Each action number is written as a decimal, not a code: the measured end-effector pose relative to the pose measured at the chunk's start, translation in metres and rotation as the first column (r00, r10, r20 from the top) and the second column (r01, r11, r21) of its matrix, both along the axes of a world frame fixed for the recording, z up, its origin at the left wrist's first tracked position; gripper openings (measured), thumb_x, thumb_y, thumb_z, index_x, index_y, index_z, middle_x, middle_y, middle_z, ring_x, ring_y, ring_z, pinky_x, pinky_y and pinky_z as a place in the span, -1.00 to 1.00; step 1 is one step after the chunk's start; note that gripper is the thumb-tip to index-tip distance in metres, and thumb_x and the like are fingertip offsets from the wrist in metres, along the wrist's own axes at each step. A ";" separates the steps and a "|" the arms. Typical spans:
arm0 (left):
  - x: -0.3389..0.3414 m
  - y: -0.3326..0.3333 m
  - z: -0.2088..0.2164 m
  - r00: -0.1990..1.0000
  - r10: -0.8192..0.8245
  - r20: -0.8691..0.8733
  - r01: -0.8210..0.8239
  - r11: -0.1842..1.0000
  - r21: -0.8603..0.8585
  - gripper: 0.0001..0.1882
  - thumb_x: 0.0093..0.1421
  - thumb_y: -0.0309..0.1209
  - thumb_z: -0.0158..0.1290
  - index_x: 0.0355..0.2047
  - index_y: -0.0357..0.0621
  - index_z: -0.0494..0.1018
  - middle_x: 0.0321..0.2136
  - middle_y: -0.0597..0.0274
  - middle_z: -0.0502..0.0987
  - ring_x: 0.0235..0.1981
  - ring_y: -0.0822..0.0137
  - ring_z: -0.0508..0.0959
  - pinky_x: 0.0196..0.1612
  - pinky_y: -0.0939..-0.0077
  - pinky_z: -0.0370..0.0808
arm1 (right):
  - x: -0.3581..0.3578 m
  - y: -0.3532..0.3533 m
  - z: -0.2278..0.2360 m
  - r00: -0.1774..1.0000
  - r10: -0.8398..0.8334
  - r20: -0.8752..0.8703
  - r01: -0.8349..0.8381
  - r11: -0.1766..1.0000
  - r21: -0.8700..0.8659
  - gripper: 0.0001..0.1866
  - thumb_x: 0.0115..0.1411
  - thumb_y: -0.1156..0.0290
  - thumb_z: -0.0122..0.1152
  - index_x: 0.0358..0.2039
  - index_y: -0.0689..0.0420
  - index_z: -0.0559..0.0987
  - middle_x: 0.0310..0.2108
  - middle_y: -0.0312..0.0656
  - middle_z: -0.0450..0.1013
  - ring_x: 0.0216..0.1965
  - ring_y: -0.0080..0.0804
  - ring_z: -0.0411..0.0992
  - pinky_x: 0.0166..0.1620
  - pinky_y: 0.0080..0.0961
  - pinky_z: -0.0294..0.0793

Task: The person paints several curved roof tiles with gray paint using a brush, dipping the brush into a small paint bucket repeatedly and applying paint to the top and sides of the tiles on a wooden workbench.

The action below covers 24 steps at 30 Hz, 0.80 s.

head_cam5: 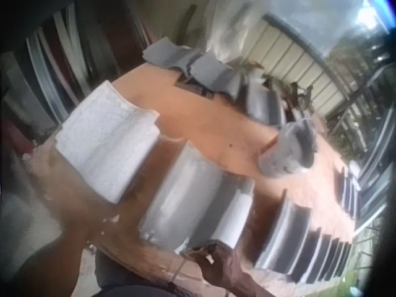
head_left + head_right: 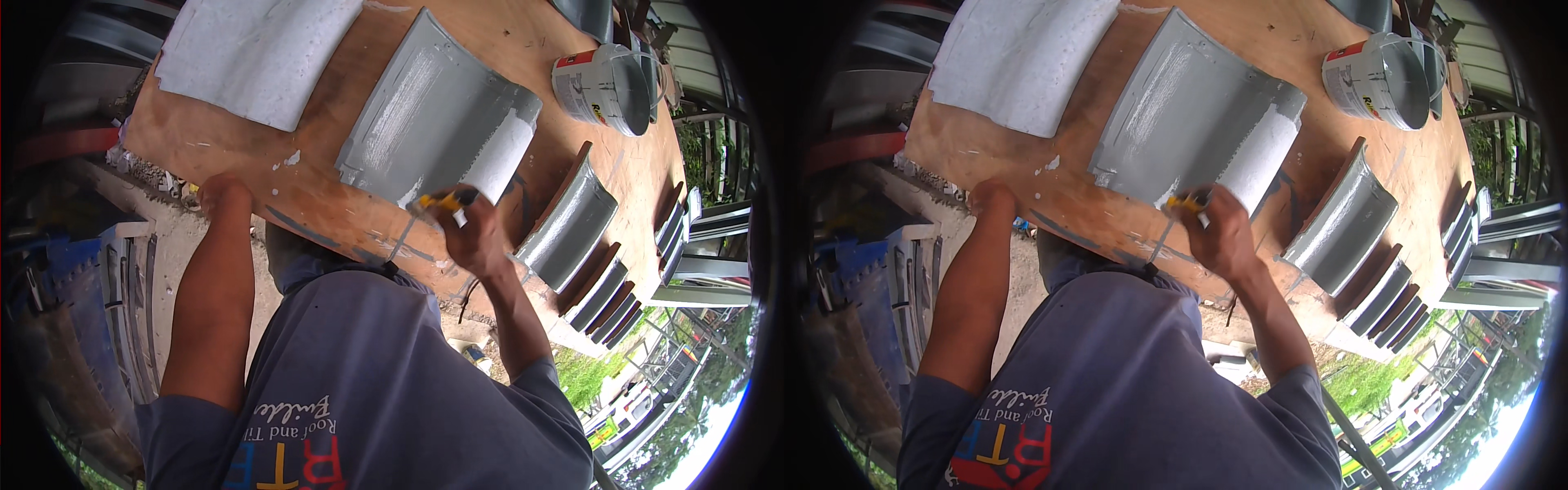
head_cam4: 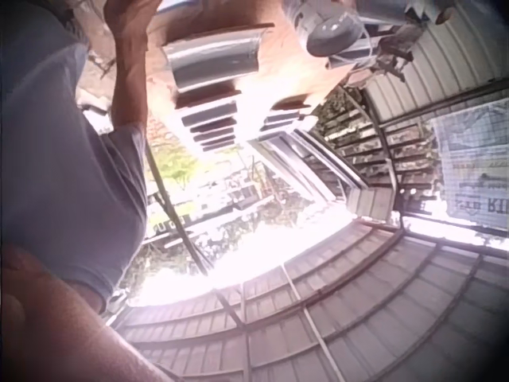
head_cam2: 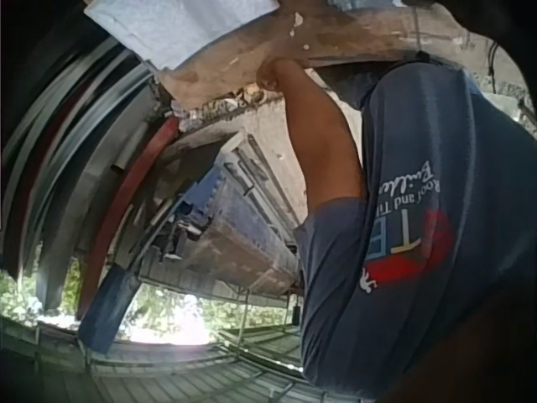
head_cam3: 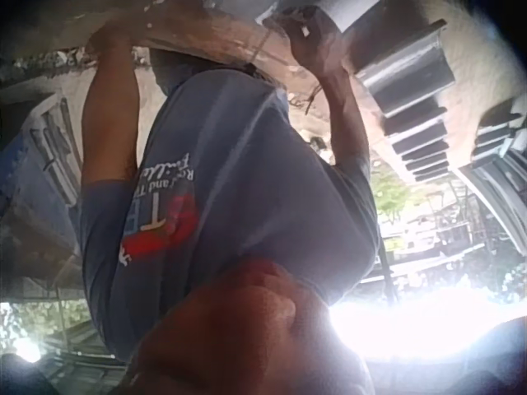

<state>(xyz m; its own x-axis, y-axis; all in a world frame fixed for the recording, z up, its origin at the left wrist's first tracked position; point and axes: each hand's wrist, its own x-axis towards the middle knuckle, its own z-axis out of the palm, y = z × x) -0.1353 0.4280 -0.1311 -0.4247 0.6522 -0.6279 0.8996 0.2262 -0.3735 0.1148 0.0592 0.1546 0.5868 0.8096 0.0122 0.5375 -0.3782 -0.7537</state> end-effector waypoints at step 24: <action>-0.029 0.005 -0.038 1.000 -0.009 -0.015 0.009 1.000 0.027 -0.46 0.41 -0.23 -0.14 0.21 -0.45 0.18 0.08 -0.16 0.56 -0.04 0.01 0.70 -0.06 0.17 0.68 | 0.023 0.006 -0.038 0.996 -0.030 0.084 0.020 0.993 0.114 -0.83 0.14 0.67 0.36 -0.24 0.30 0.62 -0.28 0.04 0.61 -0.34 -0.10 0.63 -0.24 -0.33 0.61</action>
